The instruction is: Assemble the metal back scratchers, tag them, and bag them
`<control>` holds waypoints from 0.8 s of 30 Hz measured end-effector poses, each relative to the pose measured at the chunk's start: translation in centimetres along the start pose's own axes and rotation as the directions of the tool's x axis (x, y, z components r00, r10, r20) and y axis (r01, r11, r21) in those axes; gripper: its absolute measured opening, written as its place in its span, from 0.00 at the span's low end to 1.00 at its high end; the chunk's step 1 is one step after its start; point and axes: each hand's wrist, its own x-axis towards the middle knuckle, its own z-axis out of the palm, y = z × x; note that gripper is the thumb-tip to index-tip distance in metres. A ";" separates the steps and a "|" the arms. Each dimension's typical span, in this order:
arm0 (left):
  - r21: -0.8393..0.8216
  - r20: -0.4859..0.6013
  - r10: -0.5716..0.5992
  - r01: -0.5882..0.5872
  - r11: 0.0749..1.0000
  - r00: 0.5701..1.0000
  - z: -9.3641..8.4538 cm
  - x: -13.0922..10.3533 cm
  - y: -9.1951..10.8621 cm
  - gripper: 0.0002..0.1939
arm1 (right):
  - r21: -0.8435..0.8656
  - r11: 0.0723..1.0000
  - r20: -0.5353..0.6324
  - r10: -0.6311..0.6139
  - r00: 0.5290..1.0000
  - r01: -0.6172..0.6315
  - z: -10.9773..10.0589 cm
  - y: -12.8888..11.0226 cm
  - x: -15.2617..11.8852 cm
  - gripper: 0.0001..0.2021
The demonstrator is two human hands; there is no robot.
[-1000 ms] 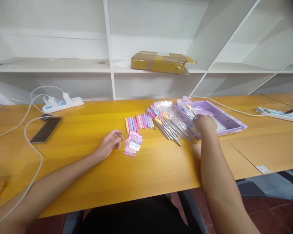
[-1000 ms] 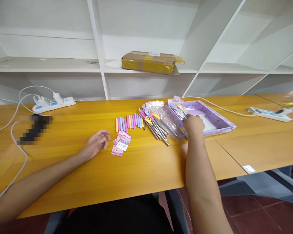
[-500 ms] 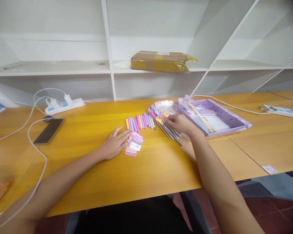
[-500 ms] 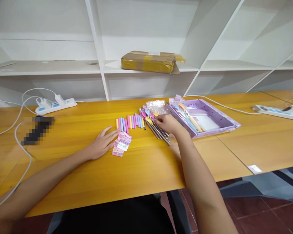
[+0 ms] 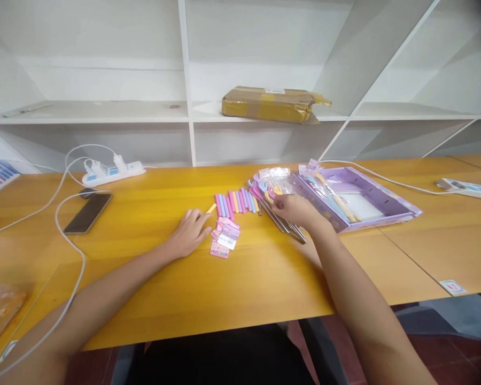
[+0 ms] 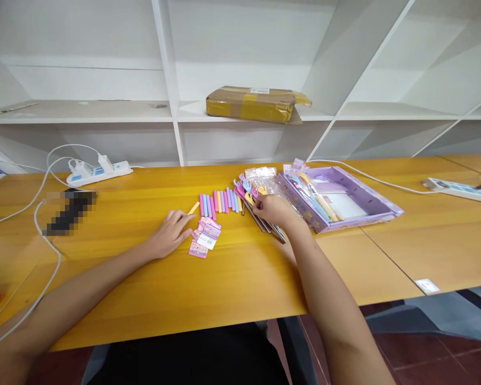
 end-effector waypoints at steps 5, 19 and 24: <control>0.008 -0.161 -0.136 0.139 0.990 0.978 0.2 0.2 -1.6 0.17 | 0.139 0.989 -0.194 0.072 0.978 -0.046 -0.3 0.2 -0.1 0.18; -0.041 -0.063 -0.176 0.174 0.984 0.982 -0.8 -0.5 -1.3 0.11 | 0.955 0.295 0.000 0.047 0.999 -0.014 1.7 -4.4 -0.6 0.23; -0.180 0.048 -0.174 0.180 0.967 0.984 -1.4 -0.9 -0.8 0.16 | 0.998 0.055 -0.005 -0.017 1.000 0.006 2.0 -5.5 -0.5 0.23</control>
